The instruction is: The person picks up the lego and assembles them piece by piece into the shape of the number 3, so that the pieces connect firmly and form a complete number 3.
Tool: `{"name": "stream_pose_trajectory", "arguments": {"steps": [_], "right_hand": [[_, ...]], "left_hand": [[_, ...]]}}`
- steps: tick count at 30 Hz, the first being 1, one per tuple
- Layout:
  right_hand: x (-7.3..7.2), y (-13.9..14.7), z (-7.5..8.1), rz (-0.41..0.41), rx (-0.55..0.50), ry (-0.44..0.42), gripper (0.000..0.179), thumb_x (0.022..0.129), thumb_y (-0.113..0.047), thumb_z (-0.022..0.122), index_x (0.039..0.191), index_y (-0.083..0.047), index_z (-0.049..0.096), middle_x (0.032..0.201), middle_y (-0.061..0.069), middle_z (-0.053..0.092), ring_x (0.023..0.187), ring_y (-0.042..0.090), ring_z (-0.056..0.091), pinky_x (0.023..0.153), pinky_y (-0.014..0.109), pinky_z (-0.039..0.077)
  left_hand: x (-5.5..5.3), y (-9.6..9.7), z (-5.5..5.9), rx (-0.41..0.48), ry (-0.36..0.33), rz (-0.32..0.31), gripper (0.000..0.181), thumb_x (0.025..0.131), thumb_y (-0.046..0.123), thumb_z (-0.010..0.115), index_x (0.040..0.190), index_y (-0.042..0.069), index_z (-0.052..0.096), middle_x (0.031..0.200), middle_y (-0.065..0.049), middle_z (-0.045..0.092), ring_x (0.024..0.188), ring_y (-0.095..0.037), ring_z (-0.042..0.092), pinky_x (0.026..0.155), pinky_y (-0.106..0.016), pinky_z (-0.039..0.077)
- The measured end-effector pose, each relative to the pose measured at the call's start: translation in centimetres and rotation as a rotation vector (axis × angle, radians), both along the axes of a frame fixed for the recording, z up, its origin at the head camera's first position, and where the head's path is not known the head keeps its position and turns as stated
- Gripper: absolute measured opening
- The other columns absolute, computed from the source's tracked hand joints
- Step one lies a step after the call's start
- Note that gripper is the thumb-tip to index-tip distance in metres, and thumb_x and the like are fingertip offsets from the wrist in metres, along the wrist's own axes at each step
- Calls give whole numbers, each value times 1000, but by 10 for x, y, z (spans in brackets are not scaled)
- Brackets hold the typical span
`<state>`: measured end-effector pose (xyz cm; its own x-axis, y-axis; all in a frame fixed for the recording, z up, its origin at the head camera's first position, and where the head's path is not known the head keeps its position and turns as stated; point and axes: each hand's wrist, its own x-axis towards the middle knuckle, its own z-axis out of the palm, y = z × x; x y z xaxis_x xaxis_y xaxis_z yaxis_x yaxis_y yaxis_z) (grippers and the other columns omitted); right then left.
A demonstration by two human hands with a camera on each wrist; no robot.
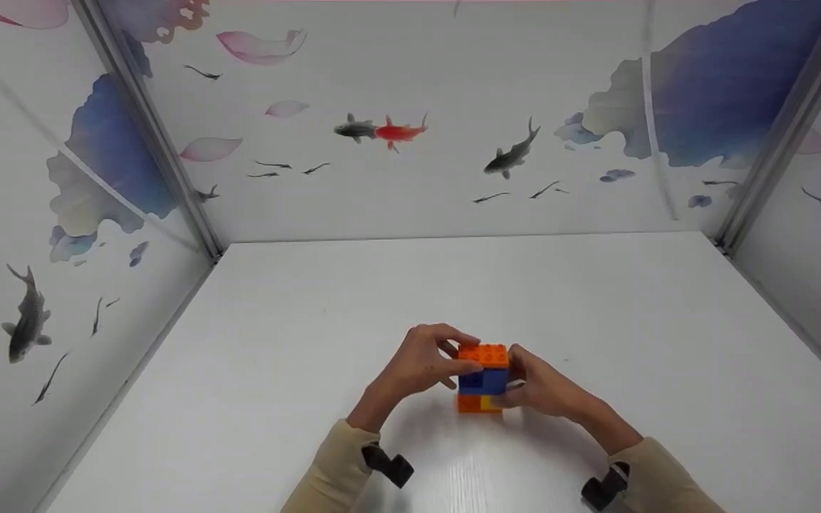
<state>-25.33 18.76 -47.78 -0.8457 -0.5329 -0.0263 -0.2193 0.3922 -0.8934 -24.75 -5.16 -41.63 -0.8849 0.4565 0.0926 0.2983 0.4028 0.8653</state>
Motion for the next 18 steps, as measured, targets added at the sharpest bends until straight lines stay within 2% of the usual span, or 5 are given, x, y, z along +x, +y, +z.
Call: {"name": "stream_pose_trajectory", "arguments": {"steps": [3, 18], "right_hand": [[0, 0, 0, -8, 4, 2, 48, 86, -12, 77, 121, -2, 46, 126, 17, 62, 116, 30, 61, 104, 50, 51], [0, -1, -2, -15, 18, -6, 49, 85, -15, 78, 121, -4, 46, 127, 15, 61, 118, 31, 61, 106, 52, 50]], "left_hand": [[0, 1, -1, -1, -6, 2, 31, 87, 25, 80, 116, 13, 76, 113, -6, 69, 89, -14, 62, 65, -46, 62], [-4, -1, -5, 52, -16, -39, 30, 85, 22, 81, 113, 10, 76, 110, -7, 70, 89, -16, 64, 65, -48, 62]]}}
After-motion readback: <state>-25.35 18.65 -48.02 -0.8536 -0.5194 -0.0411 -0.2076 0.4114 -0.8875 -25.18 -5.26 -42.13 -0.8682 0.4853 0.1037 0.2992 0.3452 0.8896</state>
